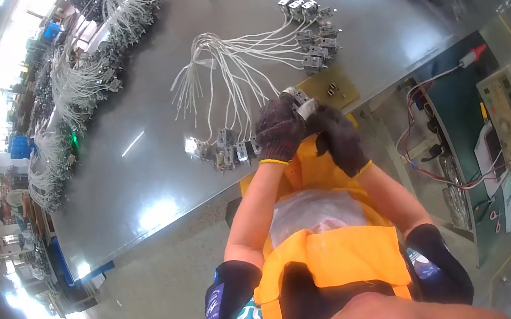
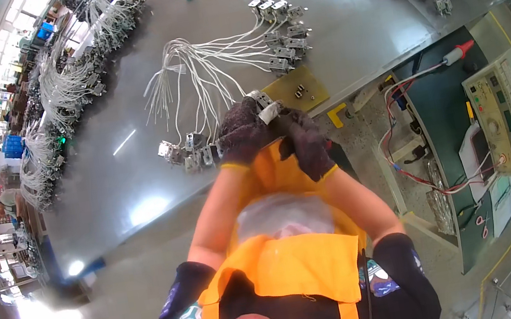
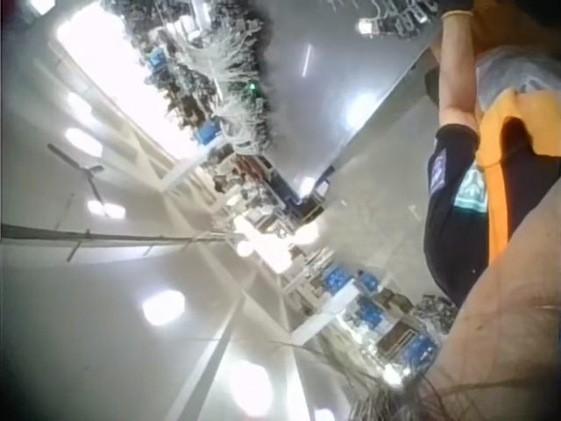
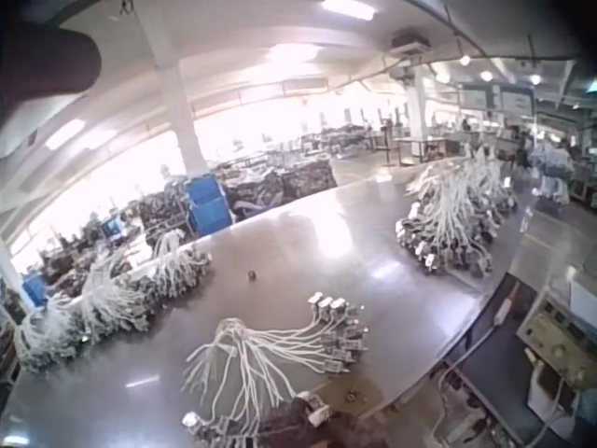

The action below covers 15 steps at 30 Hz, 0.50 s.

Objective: The recorder is assembling wire harnesses by plugging connectors into a test board at a manual assembly station.

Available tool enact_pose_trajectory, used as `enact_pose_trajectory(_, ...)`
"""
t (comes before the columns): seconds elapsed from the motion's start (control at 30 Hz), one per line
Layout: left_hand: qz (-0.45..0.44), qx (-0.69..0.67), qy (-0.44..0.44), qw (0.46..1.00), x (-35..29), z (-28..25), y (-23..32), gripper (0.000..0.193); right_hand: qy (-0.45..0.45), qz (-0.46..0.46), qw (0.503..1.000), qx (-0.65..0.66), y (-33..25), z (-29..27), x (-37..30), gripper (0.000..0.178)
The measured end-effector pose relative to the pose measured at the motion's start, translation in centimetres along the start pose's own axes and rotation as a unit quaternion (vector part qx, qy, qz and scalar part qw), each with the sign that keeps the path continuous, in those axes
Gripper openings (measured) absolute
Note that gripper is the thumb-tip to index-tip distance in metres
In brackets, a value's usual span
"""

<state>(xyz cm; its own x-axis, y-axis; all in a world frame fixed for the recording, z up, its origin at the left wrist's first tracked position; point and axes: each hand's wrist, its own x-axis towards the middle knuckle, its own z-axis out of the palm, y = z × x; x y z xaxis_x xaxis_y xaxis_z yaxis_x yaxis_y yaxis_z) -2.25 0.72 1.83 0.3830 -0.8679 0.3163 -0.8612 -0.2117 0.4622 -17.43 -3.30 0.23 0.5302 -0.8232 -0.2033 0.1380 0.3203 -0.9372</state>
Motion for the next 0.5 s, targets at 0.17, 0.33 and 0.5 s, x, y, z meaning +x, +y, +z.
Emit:
enact_pose_trajectory(0.17,-0.075,-0.048,-0.083,0.993,0.6,-3.5,1.9,0.052,-0.178,0.149,0.897,0.375,0.9,-0.3,-0.8,0.025)
enact_pose_trajectory(0.33,-0.032,-0.14,-0.062,0.988,-0.5,-3.3,0.1,0.061,-0.055,0.218,0.902,0.37,-0.5,-0.2,-1.0,0.028)
enact_pose_trajectory(0.5,-0.162,-0.379,-0.13,0.902,-0.8,-2.5,-0.3,0.056,0.054,-0.442,0.834,-0.324,-1.0,-2.7,5.3,0.023)
